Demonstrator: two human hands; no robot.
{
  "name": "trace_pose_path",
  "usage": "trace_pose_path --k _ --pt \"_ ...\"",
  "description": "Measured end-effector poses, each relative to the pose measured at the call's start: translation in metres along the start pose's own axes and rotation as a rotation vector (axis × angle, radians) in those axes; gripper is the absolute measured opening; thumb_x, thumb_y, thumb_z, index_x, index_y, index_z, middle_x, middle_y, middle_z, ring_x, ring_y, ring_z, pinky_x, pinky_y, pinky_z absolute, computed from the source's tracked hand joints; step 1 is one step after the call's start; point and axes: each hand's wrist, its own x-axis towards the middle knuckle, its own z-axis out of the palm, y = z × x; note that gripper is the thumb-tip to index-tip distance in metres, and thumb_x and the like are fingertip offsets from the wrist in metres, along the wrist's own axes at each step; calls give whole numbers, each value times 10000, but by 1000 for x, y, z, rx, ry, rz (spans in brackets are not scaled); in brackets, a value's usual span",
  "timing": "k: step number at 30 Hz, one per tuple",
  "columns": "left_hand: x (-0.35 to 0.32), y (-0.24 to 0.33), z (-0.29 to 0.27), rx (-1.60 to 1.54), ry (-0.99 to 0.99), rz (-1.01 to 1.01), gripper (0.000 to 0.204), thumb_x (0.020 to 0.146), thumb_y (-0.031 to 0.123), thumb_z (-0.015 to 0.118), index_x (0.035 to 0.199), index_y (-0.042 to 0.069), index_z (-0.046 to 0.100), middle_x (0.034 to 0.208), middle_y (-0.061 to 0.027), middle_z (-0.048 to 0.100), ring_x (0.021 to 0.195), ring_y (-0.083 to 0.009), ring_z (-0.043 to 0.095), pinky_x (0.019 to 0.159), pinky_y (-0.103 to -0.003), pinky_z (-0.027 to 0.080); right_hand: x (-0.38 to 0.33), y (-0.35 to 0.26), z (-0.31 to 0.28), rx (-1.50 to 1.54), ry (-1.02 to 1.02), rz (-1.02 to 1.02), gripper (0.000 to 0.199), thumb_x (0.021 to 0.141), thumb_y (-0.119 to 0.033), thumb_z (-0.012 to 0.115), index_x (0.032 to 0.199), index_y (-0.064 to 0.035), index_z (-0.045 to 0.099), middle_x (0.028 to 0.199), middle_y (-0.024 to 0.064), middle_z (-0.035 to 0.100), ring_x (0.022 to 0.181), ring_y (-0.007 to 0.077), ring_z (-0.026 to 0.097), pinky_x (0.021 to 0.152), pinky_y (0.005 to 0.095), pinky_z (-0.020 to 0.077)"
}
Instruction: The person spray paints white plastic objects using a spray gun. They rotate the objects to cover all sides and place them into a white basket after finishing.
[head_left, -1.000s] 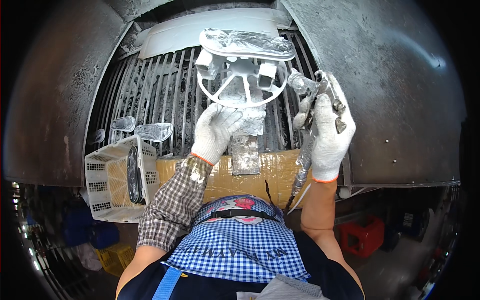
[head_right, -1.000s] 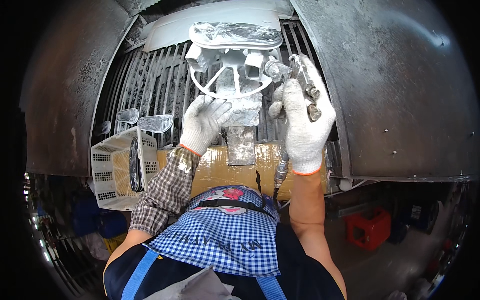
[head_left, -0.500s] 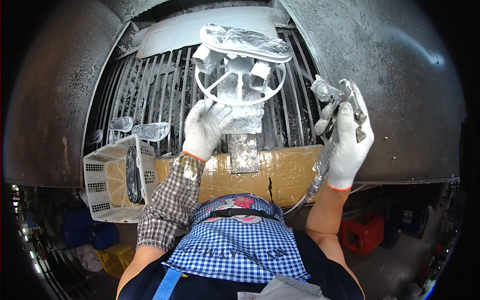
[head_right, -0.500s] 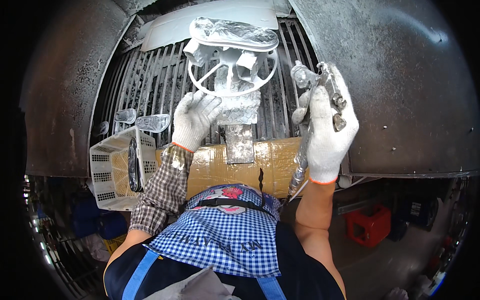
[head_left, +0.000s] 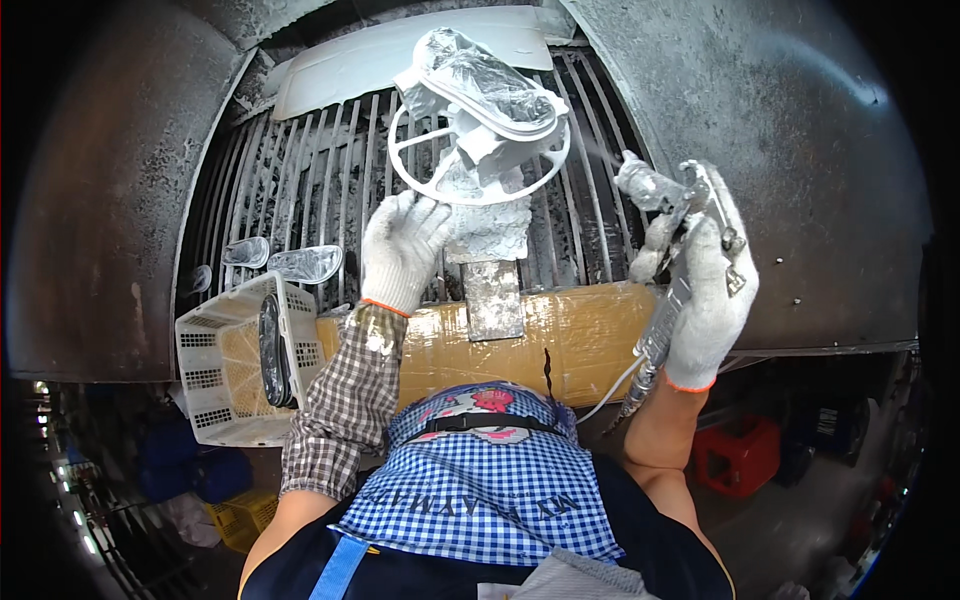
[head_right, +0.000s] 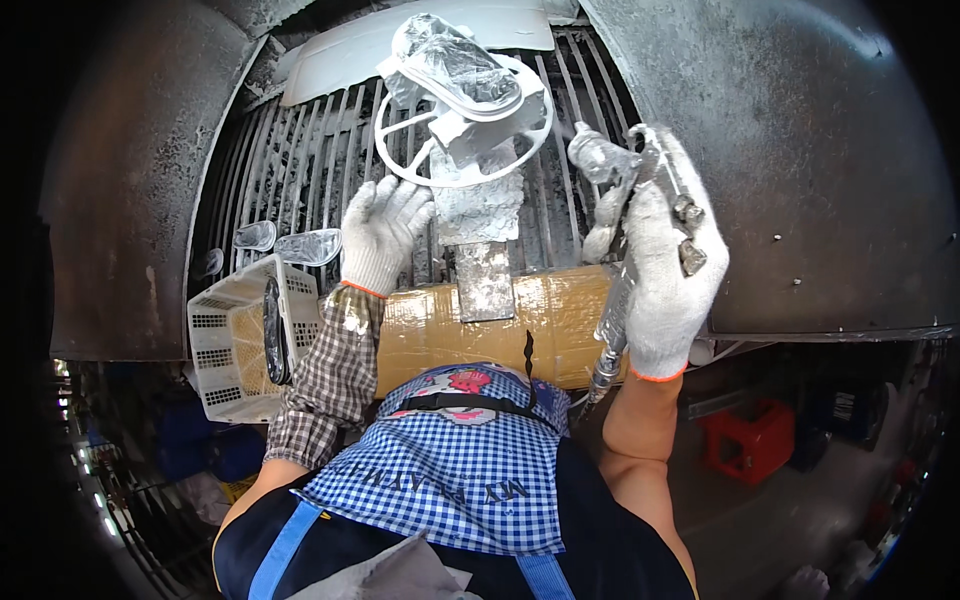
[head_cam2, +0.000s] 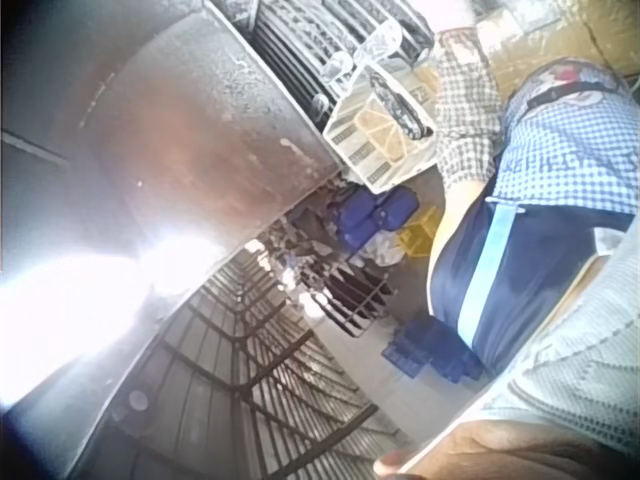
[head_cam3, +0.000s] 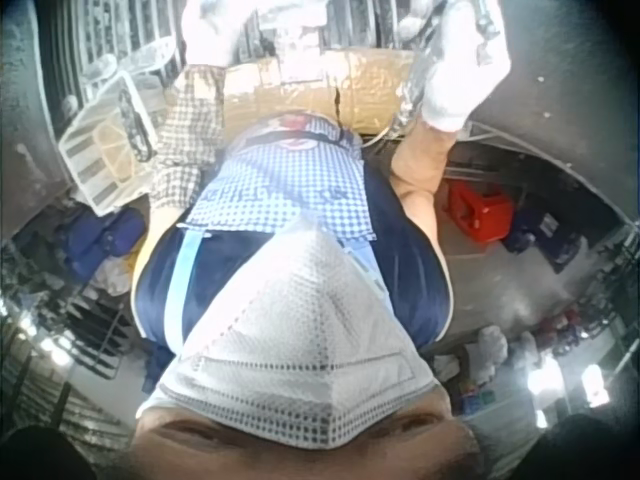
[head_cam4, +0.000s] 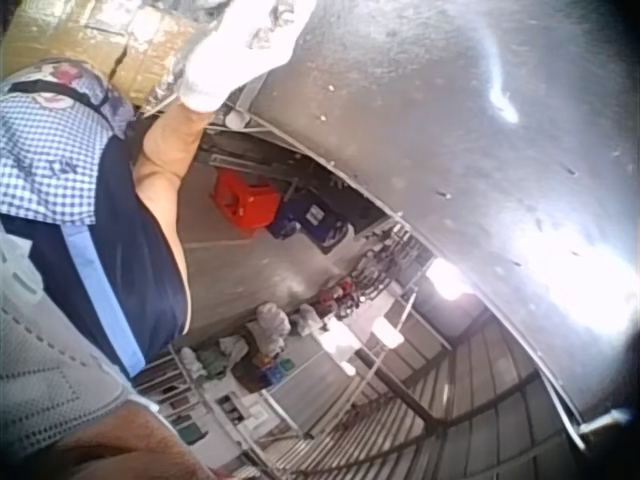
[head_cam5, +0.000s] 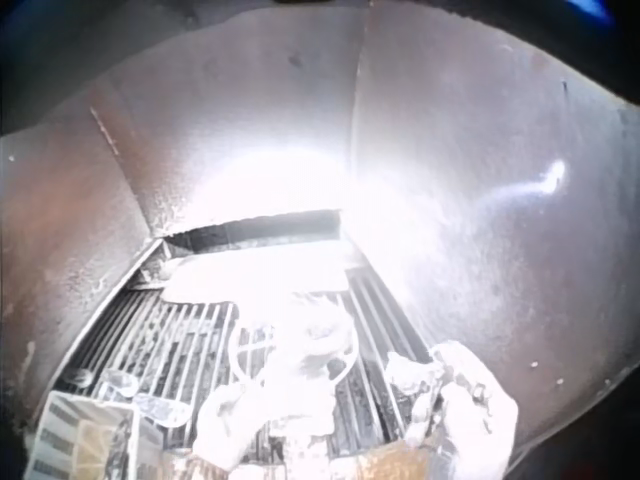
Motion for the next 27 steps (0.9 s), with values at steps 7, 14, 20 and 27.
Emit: trace_pose_path --k 7,14,20,27 --pt "-7 -28 -3 -33 -40 -126 356 1030 354 659 1155 23 692 1378 -287 639 1270 -454 633 1080 -573 542 -1 -3 -1 -26 -118 34 459 1087 -77 573 1517 76 532 1051 113 734 824 101 661 675 239 544" --pt "-11 -28 13 -28 -36 -101 482 1046 378 624 1345 1 617 1531 -298 529 1394 -455 545 1141 -584 492 2 7 -2 -96 -168 36 486 1085 -105 611 1518 97 521 1164 112 724 882 95 664 708 235 555" --pt "-11 -12 12 34 -41 -55 690 1052 395 583 1560 -43 420 1588 -300 472 1440 -472 499 1181 -590 452 10 18 5 71 -209 96 502 1076 -115 651 1522 78 527 1079 89 734 829 87 671 673 232 566" --pt "-5 5 3 52 -85 11 673 1034 394 637 1508 -30 415 1544 -298 512 1397 -485 533 1141 -604 485 28 41 18 62 -267 106 493 1064 -127 674 1501 69 557 1026 70 744 789 71 663 692 223 550"
